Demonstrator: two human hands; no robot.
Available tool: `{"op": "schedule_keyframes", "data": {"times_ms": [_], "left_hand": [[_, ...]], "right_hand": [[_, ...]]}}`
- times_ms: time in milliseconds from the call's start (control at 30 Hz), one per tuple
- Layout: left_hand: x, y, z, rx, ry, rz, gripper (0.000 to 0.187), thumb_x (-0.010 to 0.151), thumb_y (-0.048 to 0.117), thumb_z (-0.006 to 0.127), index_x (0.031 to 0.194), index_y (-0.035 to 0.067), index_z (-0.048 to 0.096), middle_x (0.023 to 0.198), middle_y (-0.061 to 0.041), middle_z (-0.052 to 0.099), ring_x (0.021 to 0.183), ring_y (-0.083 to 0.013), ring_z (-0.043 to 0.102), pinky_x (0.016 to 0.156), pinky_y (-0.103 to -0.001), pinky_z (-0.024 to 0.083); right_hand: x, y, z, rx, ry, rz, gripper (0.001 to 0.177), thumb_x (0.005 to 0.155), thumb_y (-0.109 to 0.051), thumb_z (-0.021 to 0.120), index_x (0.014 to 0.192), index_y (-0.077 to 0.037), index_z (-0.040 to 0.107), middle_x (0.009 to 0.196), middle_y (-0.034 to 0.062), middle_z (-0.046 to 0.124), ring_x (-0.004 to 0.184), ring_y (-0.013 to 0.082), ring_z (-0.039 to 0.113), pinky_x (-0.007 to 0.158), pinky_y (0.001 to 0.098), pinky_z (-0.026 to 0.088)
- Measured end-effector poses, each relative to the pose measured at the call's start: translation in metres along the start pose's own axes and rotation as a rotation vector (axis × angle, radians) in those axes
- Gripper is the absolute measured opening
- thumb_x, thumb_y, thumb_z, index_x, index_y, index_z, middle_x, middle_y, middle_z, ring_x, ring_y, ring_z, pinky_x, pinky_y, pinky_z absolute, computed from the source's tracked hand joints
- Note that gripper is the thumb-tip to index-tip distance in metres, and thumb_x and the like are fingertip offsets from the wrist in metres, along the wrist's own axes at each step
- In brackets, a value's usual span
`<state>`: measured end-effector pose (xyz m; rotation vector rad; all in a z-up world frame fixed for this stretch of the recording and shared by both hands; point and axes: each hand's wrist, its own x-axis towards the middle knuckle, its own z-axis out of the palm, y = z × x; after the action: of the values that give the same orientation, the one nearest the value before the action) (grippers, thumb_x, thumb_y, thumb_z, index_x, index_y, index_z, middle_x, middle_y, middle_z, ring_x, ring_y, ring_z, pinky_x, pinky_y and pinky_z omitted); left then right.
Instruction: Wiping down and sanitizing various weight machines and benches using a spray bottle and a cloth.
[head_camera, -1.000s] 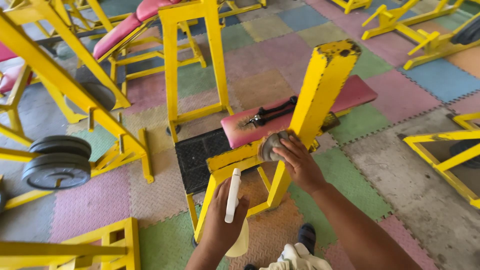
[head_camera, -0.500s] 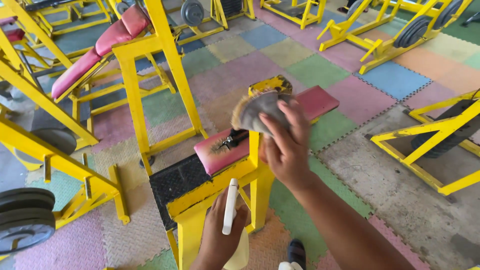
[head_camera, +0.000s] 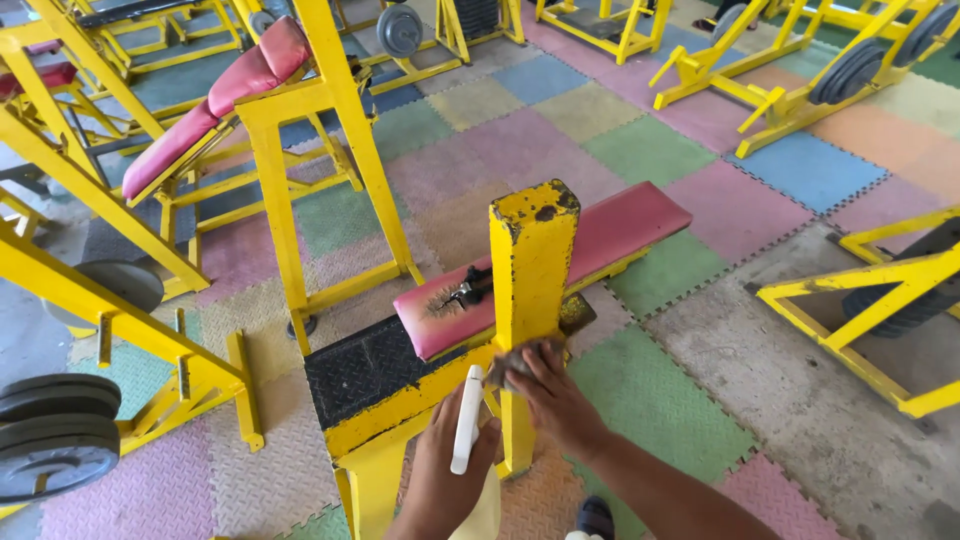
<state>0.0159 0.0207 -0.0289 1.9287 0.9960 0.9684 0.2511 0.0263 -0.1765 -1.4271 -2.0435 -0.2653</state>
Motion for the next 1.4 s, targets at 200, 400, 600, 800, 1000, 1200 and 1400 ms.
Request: {"op": "schedule_keyframes", "data": {"times_ms": [200, 400, 600, 800, 1000, 1200, 1400], "left_hand": [[-0.010, -0.010, -0.011, 0.109, 0.004, -0.090, 0.058, 0.087, 0.019, 0.068, 0.140, 0.003, 0.051, 0.127, -0.020, 0.065, 0.117, -0.0407, 0.063, 0.095, -0.043, 0.052], [-0.026, -0.019, -0.022, 0.067, 0.122, -0.055, 0.055, 0.091, 0.020, 0.066, 0.139, 0.001, 0.051, 0.130, -0.021, 0.064, 0.122, -0.0417, 0.060, 0.099, -0.045, 0.050], [-0.053, -0.021, -0.044, 0.131, 0.169, -0.119, 0.056, 0.091, 0.023, 0.067, 0.140, 0.001, 0.050, 0.132, -0.022, 0.062, 0.123, -0.0425, 0.058, 0.100, -0.045, 0.049], [-0.090, -0.039, -0.069, 0.183, 0.225, -0.158, 0.056, 0.091, 0.023, 0.069, 0.139, 0.001, 0.051, 0.132, -0.022, 0.062, 0.124, -0.0420, 0.058, 0.102, -0.045, 0.047], [-0.125, -0.050, -0.098, 0.219, 0.306, -0.147, 0.054, 0.091, 0.019, 0.068, 0.138, 0.000, 0.051, 0.130, -0.022, 0.063, 0.121, -0.0417, 0.059, 0.101, -0.045, 0.049], [-0.156, -0.039, -0.118, 0.179, 0.337, -0.238, 0.054, 0.090, 0.019, 0.069, 0.137, 0.000, 0.051, 0.124, -0.021, 0.065, 0.116, -0.0409, 0.063, 0.097, -0.045, 0.051], [-0.185, -0.048, -0.128, 0.205, 0.357, -0.328, 0.053, 0.091, 0.021, 0.069, 0.137, 0.001, 0.051, 0.125, -0.021, 0.064, 0.117, -0.0431, 0.061, 0.096, -0.046, 0.051]], "right_hand": [[-0.025, -0.027, -0.015, 0.595, -0.254, 0.284, 0.053, 0.088, 0.007, 0.059, 0.137, -0.013, 0.061, 0.153, 0.0099, 0.050, 0.135, 0.0311, 0.055, 0.108, 0.0408, 0.050], [0.033, -0.076, -0.058, 0.828, -0.191, 0.362, 0.045, 0.096, 0.004, 0.053, 0.137, -0.012, 0.063, 0.150, 0.0106, 0.058, 0.091, 0.0250, 0.076, 0.076, 0.0331, 0.064], [0.057, -0.117, -0.056, 0.939, 0.086, 0.388, 0.036, 0.100, -0.007, 0.054, 0.135, -0.003, 0.058, 0.127, 0.0101, 0.066, 0.108, 0.0139, 0.062, 0.090, 0.0282, 0.051], [0.056, -0.135, -0.030, 1.268, 0.031, 0.794, 0.032, 0.100, -0.013, 0.057, 0.131, -0.005, 0.062, 0.114, 0.0053, 0.069, 0.101, 0.0106, 0.062, 0.089, 0.0276, 0.051], [0.094, -0.146, -0.044, 0.500, 0.272, 0.195, 0.029, 0.098, -0.008, 0.061, 0.127, -0.008, 0.065, 0.130, 0.0146, 0.062, 0.121, 0.0292, 0.058, 0.105, 0.0366, 0.046], [0.088, -0.160, 0.040, 0.067, 0.176, 0.167, 0.031, 0.097, -0.022, 0.063, 0.127, -0.014, 0.069, 0.142, 0.0086, 0.059, 0.142, 0.0389, 0.046, 0.116, 0.0567, 0.031], [0.082, -0.190, 0.049, 0.083, 0.106, -0.017, 0.053, 0.098, -0.021, 0.059, 0.149, -0.008, 0.050, 0.158, 0.0171, 0.044, 0.153, 0.0439, 0.028, 0.123, 0.0606, 0.018]]}}
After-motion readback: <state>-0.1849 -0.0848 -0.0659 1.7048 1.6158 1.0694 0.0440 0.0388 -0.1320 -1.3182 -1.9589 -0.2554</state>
